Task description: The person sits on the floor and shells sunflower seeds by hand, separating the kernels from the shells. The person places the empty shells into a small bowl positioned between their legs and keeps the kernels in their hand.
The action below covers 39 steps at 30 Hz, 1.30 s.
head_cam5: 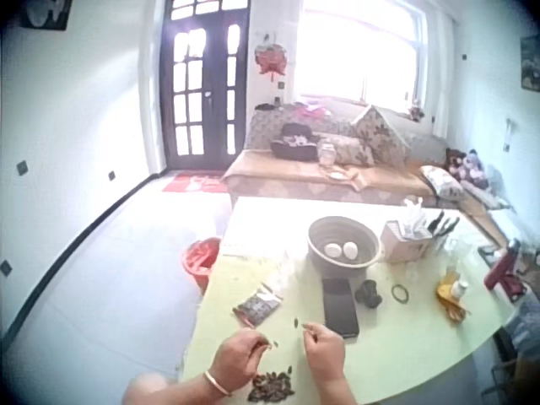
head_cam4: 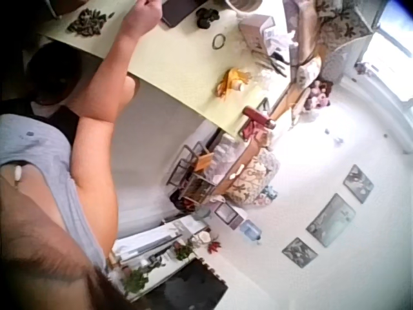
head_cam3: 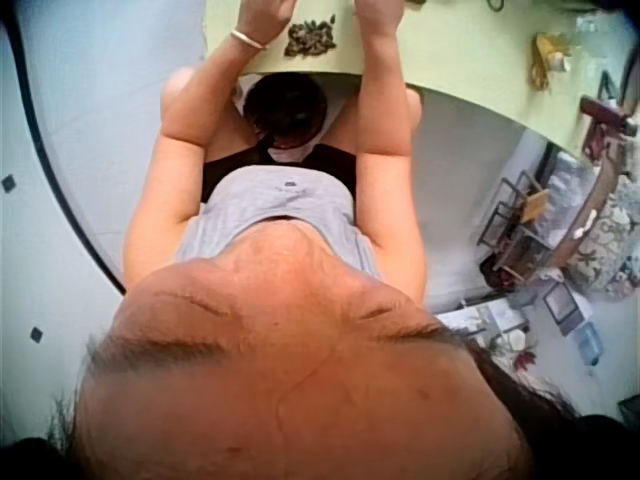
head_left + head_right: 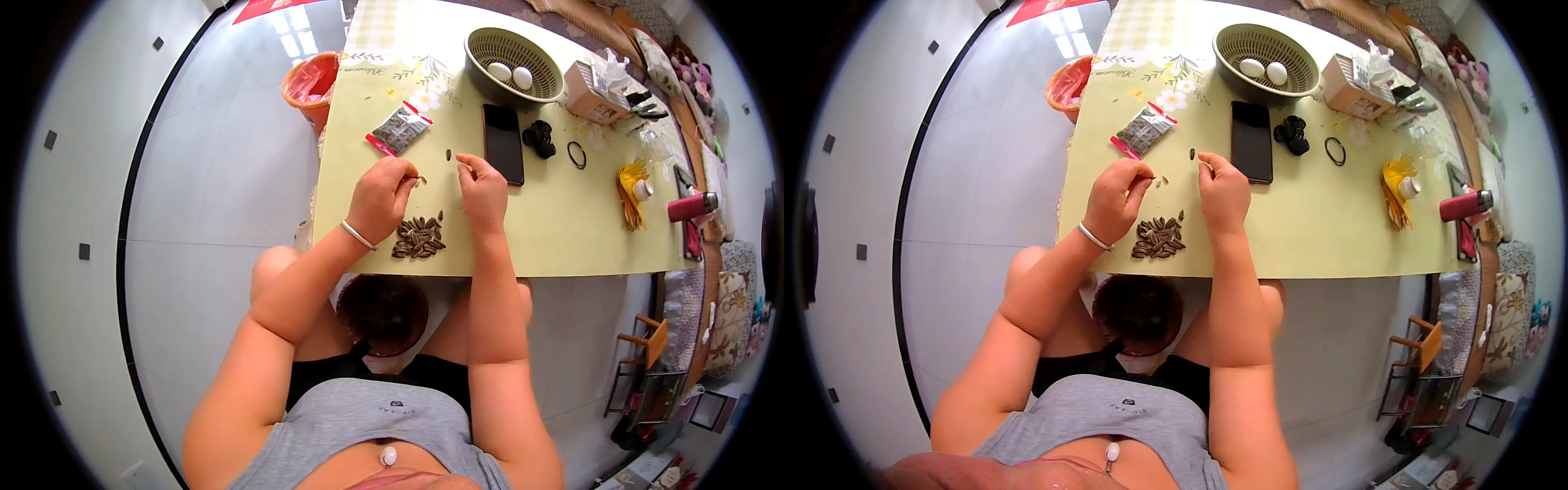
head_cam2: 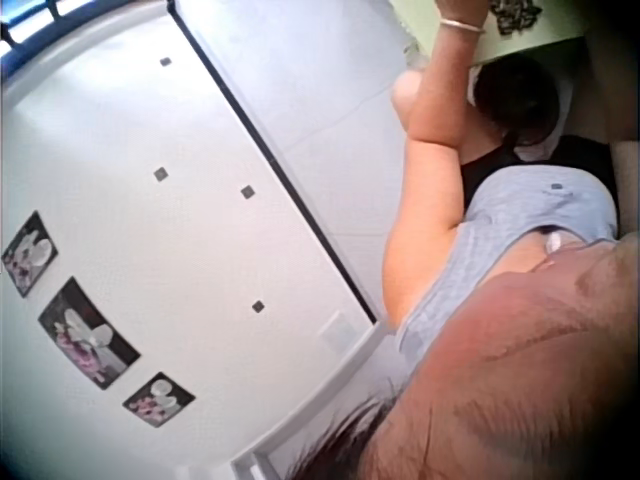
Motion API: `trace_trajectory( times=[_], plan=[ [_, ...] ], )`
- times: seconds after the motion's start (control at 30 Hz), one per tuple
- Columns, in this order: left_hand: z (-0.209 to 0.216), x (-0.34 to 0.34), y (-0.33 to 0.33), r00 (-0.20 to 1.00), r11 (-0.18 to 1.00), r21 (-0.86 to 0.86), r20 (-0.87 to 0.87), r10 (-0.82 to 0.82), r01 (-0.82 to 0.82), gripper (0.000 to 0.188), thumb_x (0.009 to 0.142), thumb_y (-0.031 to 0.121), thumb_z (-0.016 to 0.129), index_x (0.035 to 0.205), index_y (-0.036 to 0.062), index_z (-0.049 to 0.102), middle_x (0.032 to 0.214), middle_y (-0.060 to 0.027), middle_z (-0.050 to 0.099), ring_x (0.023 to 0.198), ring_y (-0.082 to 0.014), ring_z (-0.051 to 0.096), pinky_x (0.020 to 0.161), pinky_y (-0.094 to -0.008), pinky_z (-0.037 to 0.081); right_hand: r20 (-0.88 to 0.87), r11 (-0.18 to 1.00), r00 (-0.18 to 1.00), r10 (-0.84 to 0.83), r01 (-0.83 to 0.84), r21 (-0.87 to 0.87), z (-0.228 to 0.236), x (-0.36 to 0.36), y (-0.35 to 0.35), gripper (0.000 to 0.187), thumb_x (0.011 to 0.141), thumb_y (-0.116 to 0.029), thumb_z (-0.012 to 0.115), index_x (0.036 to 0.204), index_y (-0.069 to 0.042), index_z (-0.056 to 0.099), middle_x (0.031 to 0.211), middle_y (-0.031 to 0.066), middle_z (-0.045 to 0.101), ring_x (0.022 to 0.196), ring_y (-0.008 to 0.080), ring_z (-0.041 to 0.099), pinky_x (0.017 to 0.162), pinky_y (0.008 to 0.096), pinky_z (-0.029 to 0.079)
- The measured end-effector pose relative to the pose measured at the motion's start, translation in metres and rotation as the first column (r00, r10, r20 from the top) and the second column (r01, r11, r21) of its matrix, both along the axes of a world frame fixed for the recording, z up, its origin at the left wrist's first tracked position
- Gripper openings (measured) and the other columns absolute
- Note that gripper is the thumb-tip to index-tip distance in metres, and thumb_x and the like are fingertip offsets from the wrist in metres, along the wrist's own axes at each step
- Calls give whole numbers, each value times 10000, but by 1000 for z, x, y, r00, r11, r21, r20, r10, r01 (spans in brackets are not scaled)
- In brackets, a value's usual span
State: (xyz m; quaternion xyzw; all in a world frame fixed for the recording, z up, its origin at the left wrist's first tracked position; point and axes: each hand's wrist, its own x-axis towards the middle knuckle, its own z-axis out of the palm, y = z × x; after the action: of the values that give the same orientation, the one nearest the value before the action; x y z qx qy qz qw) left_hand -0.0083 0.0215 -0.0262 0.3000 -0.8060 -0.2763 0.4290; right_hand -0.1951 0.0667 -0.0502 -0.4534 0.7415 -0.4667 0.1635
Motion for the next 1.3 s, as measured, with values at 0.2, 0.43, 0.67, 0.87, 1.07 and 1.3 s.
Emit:
trace_trajectory(
  times=[0.2, 0.43, 0.67, 0.87, 1.07, 1.3],
  plan=[
    [-4, 7, -5, 999, 999, -30, -40, 14, -16, 150, 852, 11, 616, 990, 21, 673, 820, -141, 599, 756, -320, 605, 674, -394, 495, -471, 999, 881, 33, -34, 7, -12, 2, -7, 263, 899, -187, 584, 1127, -232, 707, 852, 109, 703, 750, 313, 665, 669, 394, 533],
    [-5, 18, -11, 999, 999, -17, -25, 31, -32, 131, 858, -2, 615, 966, -1, 687, 851, -143, 639, 756, -302, 621, 683, -360, 499, -568, 962, 806, 166, -5, 273, -1, 2, 39, 268, 935, -217, 580, 1182, -233, 679, 942, 133, 695, 805, 324, 666, 687, 388, 529],
    [-5, 23, -14, 996, 999, -16, -85, 42, -43, 89, 844, 50, 641, 916, 33, 690, 810, -124, 632, 758, -311, 626, 676, -390, 509, -424, 951, 852, 307, -261, 165, 8, 63, 162, 280, 871, -122, 635, 1139, -178, 693, 849, 106, 693, 689, 286, 650, 598, 372, 513],
    [-4, 25, -11, 997, 1000, 13, -72, 20, -19, 99, 846, 13, 627, 925, 12, 686, 844, -127, 643, 756, -275, 624, 673, -349, 501, -106, 668, 692, 714, -629, 397, 12, 122, 209, 237, 827, -170, 673, 1048, -86, 687, 952, 119, 674, 939, 298, 647, 754, 396, 540],
    [-1, 26, -6, 997, 994, 101, -74, -30, 38, 76, 835, 26, 601, 880, 15, 662, 813, -139, 623, 766, -310, 611, 690, -386, 495, -149, 568, 557, 817, -731, 378, -27, 125, 192, 275, 842, -253, 659, 1040, -63, 681, 1158, 121, 650, 1097, 333, 591, 968, 431, 456],
    [-1, 30, -6, 988, 980, 185, -151, -42, 70, 95, 834, 28, 598, 902, 0, 658, 790, -137, 623, 678, -248, 607, 640, -338, 496, 222, 813, 809, 544, -574, 103, 40, 94, 134, 111, 866, -51, 643, 966, -8, 666, 912, 115, 677, 772, 220, 651, 671, 297, 519]
  ],
)
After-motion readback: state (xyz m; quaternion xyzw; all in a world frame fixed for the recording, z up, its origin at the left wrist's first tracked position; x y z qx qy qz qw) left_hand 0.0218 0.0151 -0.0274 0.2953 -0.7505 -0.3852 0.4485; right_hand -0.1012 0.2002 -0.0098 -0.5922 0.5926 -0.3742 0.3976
